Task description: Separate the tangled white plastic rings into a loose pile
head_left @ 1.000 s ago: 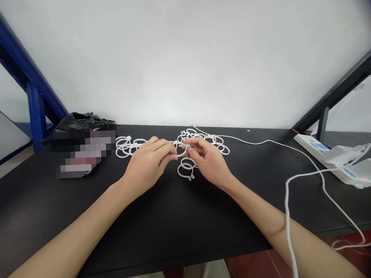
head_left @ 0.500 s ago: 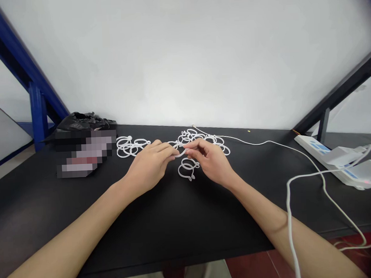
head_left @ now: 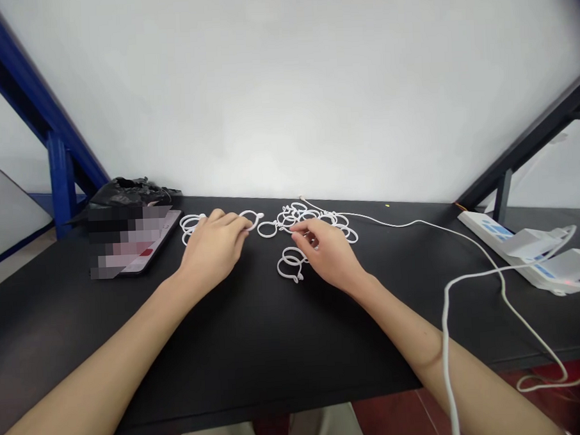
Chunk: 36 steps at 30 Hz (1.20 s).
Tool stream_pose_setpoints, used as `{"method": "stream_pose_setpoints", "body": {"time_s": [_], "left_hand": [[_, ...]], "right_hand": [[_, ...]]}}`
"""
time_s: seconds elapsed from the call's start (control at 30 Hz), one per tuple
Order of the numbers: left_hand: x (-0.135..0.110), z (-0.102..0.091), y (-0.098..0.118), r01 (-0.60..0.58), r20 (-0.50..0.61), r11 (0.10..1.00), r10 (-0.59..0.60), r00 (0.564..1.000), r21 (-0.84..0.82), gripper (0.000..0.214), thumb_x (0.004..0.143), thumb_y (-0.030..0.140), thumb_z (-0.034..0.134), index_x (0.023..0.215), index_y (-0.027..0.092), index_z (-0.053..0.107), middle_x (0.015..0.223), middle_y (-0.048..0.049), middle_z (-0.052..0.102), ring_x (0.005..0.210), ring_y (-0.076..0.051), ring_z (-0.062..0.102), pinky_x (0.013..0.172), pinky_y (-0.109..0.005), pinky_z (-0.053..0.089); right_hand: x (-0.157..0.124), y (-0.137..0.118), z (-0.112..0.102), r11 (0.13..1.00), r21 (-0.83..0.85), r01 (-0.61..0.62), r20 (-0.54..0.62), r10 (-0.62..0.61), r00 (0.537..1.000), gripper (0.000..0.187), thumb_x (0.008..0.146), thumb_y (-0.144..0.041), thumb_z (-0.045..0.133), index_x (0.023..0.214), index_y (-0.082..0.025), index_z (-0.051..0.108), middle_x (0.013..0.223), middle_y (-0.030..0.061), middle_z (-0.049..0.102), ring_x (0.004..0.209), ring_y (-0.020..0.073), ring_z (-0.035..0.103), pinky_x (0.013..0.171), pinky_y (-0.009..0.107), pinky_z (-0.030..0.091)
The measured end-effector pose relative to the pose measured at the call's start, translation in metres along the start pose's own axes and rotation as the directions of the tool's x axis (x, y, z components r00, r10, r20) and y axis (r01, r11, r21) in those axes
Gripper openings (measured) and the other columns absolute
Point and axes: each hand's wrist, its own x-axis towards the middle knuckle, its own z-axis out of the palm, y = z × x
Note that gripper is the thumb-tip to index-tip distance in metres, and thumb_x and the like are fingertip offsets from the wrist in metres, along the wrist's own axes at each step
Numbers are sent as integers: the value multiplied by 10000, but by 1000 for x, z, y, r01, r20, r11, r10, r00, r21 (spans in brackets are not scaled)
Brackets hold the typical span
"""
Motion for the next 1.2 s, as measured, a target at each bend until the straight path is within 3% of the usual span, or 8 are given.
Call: {"method": "stream_pose_setpoints", "body": {"time_s": [0.13, 0.27, 0.4, 0.53, 0.8, 1.03, 1.2], "left_hand": [[-1, 5, -19, 112, 102, 979, -131, 986, 170, 284, 945, 216, 425, 1028, 206, 696, 1023, -80, 720, 953, -314, 534, 791, -451, 413], [-1, 8, -28, 159, 136, 968, -187, 973, 193, 301, 927, 217, 435, 1068, 200, 701, 1073, -90, 712, 1004, -327, 530, 814, -457, 405], [0, 5, -23, 154, 66, 973, -167, 984, 172, 312, 932, 239, 423, 1066, 187, 700, 1063, -97, 710, 1007, -324, 532, 813, -459, 413], [1, 2, -12, 60, 39, 998, -61, 997, 32, 273, 934, 279, 448, 1036, 195, 688, 1062, -75, 709, 1001, -292, 534, 856, -452, 434], [-3, 4, 13, -161, 30, 934, 179, 983, -319, 264, 939, 324, 525, 1147, 195, 623, 1062, -66, 659, 988, -238, 521, 872, -400, 483], [-5, 2, 15, -229, -14, 938, 234, 972, -261, 218, 961, 334, 511, 985, 219, 696, 1082, -76, 585, 908, -213, 488, 744, -350, 479], [-5, 3, 16, -256, 11, 902, 276, 961, -347, 240, 988, 263, 444, 973, 206, 677, 1056, -60, 624, 912, -201, 502, 784, -344, 473]], "right_hand": [[0, 2, -8, 974, -228, 10, 165, 28, 986, 155, 836, -145, 516, 897, -206, 645, 936, 39, 664, 879, 177, 592, 756, 319, 459], [-2, 0, -14, 956, -292, 22, 283, 64, 957, 129, 786, -187, 564, 893, -212, 634, 937, 40, 638, 925, 201, 570, 780, 335, 449], [-3, -1, -15, 944, -327, 52, 318, 58, 946, 103, 782, -185, 564, 868, -209, 615, 949, 46, 628, 936, 208, 556, 787, 341, 443], [-3, 0, -14, 937, -332, 109, 352, 16, 936, 76, 819, -151, 540, 838, -196, 598, 902, 46, 631, 911, 201, 547, 794, 334, 439], [-3, -1, -7, 950, -264, 166, 232, -105, 967, 129, 918, -162, 484, 981, -192, 593, 967, 65, 649, 925, 199, 570, 826, 349, 456], [-4, -4, -1, 993, -32, 117, 90, -113, 990, 185, 926, -209, 525, 1105, -219, 568, 1018, 51, 660, 894, 169, 610, 782, 318, 495], [-2, -9, -1, 992, 118, 50, 35, -55, 998, 104, 905, -264, 585, 991, -210, 608, 939, 29, 675, 797, 142, 609, 700, 281, 494]]}}
